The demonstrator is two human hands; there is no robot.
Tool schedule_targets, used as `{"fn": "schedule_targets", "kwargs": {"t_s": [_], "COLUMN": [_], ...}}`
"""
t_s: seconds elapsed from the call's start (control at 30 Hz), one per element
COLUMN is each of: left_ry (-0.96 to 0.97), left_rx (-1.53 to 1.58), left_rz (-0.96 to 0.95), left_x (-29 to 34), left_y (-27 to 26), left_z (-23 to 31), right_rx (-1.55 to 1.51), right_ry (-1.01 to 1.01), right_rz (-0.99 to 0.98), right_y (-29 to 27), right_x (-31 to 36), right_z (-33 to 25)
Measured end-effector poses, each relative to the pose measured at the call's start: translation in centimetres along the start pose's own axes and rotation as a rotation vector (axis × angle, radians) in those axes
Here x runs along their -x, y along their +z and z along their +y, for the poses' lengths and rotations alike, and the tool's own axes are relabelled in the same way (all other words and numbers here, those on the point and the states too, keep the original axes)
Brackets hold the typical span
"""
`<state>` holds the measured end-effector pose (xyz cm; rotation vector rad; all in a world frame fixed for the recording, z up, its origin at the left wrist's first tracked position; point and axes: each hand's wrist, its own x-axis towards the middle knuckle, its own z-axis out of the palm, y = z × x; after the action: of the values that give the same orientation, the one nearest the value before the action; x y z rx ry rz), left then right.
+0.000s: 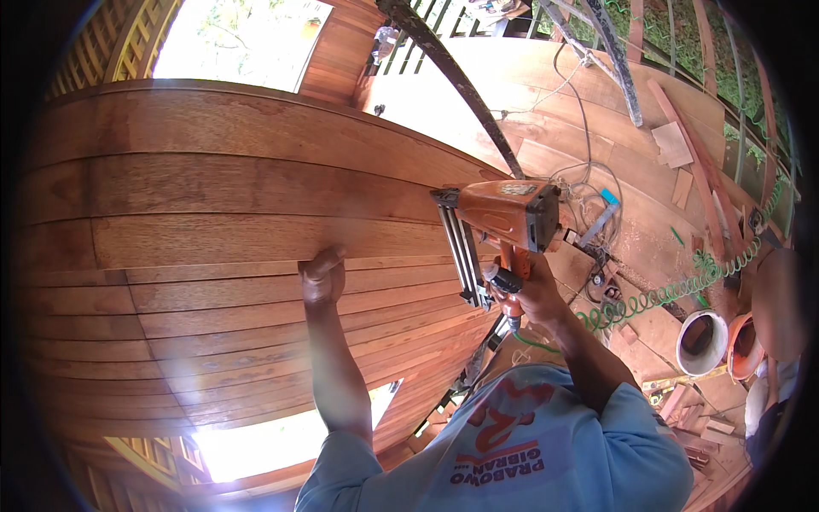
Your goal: The person installs wooden planks onto a curved wall structure using a pneumatic nail gun. They position each plank, align it with the existing framework, and secure it with nails. The process is repeated for multiple planks along the curved surface.
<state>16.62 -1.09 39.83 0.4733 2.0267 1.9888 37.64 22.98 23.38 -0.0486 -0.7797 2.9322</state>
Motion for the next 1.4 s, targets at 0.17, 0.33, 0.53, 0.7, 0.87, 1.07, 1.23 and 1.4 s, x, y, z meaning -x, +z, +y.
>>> {"fn": "schedule_targets", "kwargs": {"t_s": [0.17, 0.33, 0.53, 0.7, 0.87, 1.07, 1.23, 1.4], "left_ry": [0.088, 0.132, 0.191, 0.188, 0.197, 0.196, 0.193, 0.175], "left_rx": [-0.032, 0.002, 0.010, -0.020, -0.028, -0.067, -0.035, -0.058], "left_rz": [-0.102, -0.036, -0.048, -0.059, 0.016, -0.092, -0.072, -0.084], "left_x": [0.4, 1.4, 2.7, 3.1, 3.2, 3.1, 3.5, 4.0], "left_y": [0.5, 1.8, 3.9, 6.0, 6.8, 6.0, 4.9, 5.0], "left_z": [0.4, 0.5, 1.4, 2.1, 2.3, 1.9, 1.3, 1.1], "right_rx": [0.101, 0.117, 0.197, 0.138, 0.191, 0.171, 0.276, 0.256], "right_ry": [-0.050, -0.100, -0.120, -0.063, -0.156, -0.182, -0.171, -0.223], "right_rz": [-0.019, -0.083, -0.105, -0.141, -0.146, -0.139, -0.084, -0.083], "right_y": [1.7, 2.5, 3.5, 3.6, 3.9, 3.1, 3.1, 2.9], "right_x": [-0.2, -0.3, -0.2, 0.6, 0.3, 0.0, -0.2, 0.2], "right_z": [-1.1, -1.5, -1.0, -1.8, -1.6, -0.4, 0.3, -0.4]}}
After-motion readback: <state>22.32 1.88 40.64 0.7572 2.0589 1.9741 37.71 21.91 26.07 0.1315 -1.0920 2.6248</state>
